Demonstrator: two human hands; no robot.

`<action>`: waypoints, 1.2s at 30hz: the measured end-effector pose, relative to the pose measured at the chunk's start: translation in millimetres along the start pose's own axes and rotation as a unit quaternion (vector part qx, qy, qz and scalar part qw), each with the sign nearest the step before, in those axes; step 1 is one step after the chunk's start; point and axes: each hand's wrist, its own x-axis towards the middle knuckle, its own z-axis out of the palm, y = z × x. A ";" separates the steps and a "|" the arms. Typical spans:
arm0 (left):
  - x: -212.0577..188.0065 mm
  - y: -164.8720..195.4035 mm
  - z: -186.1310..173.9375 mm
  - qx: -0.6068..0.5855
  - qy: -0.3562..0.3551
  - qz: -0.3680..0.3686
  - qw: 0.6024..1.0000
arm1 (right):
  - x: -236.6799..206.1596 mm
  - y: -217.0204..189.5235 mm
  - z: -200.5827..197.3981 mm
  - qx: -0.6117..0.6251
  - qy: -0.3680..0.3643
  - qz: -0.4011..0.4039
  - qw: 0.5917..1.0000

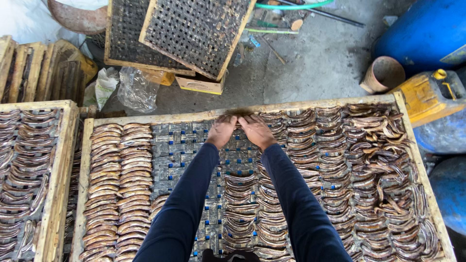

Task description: The person sits at large woven bamboo drying trays filled with dried banana slices and fills empty gaps in the rows, picking slices one at a time and placing them into the sparse middle section of the tray. They work across different trays, pressing slices into the woven grid to form even rows.

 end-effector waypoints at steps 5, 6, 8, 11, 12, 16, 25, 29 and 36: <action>0.1 6.2 -1.6 0.054 0.048 0.019 0.997 | -3.7 -6.9 -11.1 -0.026 0.052 0.006 0.998; -0.9 6.9 -3.3 0.055 0.048 0.010 0.997 | -7.3 -12.9 -10.4 -0.030 0.069 0.017 0.997; -8.5 5.3 -9.5 0.017 0.018 -0.011 1.000 | -7.7 -25.9 -7.6 0.008 0.048 0.052 0.997; -21.2 -11.7 -32.9 -0.109 -0.031 -0.027 0.993 | -6.8 -46.4 -5.1 0.175 0.046 0.111 0.977; -29.2 -19.0 -44.2 -0.166 -0.031 -0.033 0.985 | -6.1 -54.5 -3.1 0.249 0.044 0.130 0.959; -89.9 -54.9 -89.2 -0.265 -0.109 -0.058 0.956 | -11.6 -99.5 17.8 0.410 0.006 0.127 0.903; -257.7 -92.2 -119.8 -0.202 -0.137 -0.189 0.951 | -23.6 -259.7 72.2 0.337 -0.174 0.192 0.905; -285.3 -85.8 -112.0 -0.168 -0.160 -0.270 0.935 | -20.7 -286.4 74.7 0.269 -0.168 0.190 0.929; -290.0 -72.2 -115.3 -0.152 -0.090 -0.308 0.935 | -27.6 -294.7 74.5 0.210 -0.139 0.172 0.952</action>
